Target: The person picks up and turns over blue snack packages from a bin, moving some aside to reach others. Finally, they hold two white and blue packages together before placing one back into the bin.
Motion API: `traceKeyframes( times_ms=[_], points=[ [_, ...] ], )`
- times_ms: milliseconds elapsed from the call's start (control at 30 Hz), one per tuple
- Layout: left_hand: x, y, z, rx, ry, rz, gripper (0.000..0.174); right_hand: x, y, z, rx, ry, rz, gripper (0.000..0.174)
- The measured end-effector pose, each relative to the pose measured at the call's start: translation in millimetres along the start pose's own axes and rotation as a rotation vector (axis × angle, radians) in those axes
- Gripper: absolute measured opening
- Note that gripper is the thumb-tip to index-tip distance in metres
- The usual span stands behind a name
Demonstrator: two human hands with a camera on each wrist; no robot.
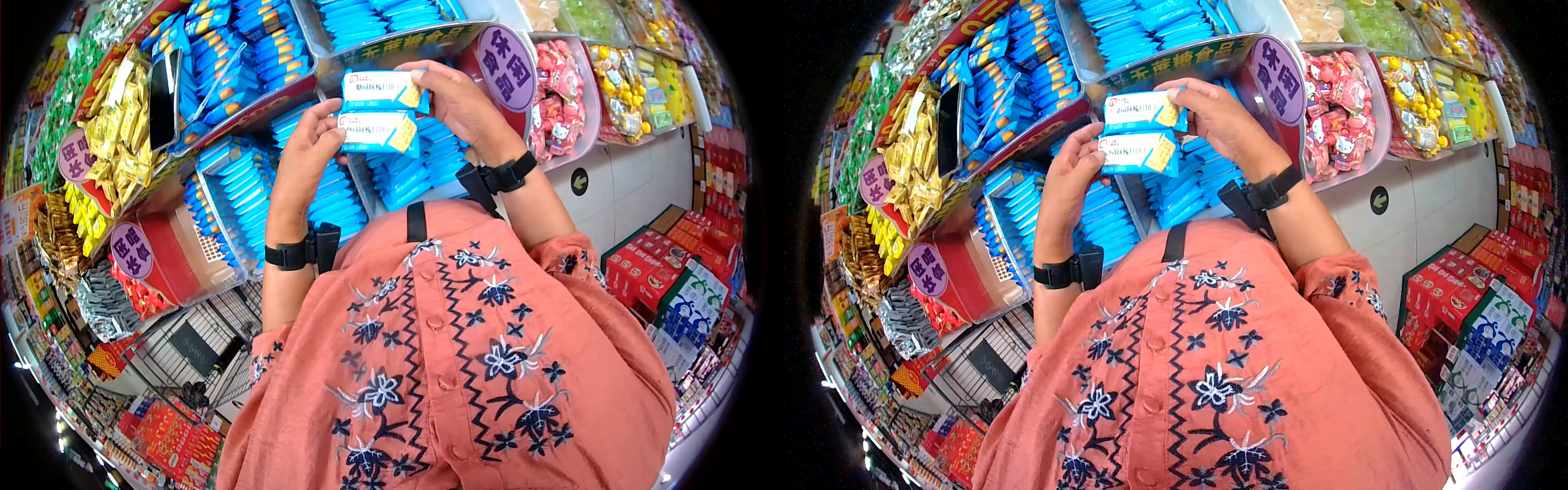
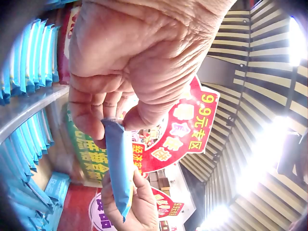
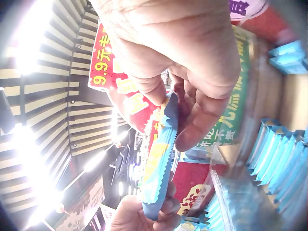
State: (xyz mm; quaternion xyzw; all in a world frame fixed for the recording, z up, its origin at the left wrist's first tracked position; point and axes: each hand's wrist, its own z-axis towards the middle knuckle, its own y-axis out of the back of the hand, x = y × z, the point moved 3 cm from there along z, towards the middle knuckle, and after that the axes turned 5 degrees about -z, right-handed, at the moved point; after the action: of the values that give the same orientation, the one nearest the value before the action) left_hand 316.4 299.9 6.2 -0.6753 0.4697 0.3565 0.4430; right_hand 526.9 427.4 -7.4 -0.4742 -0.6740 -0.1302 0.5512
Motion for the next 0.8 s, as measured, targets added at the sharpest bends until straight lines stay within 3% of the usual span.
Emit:
traceKeyframes(
  times_ms=[800],
  points=[
    [6.4,4.4,4.9,-0.007,0.007,-0.042,0.051,-7.5,3.2,2.8,-0.048,-0.049,0.056,0.034]
  ],
)
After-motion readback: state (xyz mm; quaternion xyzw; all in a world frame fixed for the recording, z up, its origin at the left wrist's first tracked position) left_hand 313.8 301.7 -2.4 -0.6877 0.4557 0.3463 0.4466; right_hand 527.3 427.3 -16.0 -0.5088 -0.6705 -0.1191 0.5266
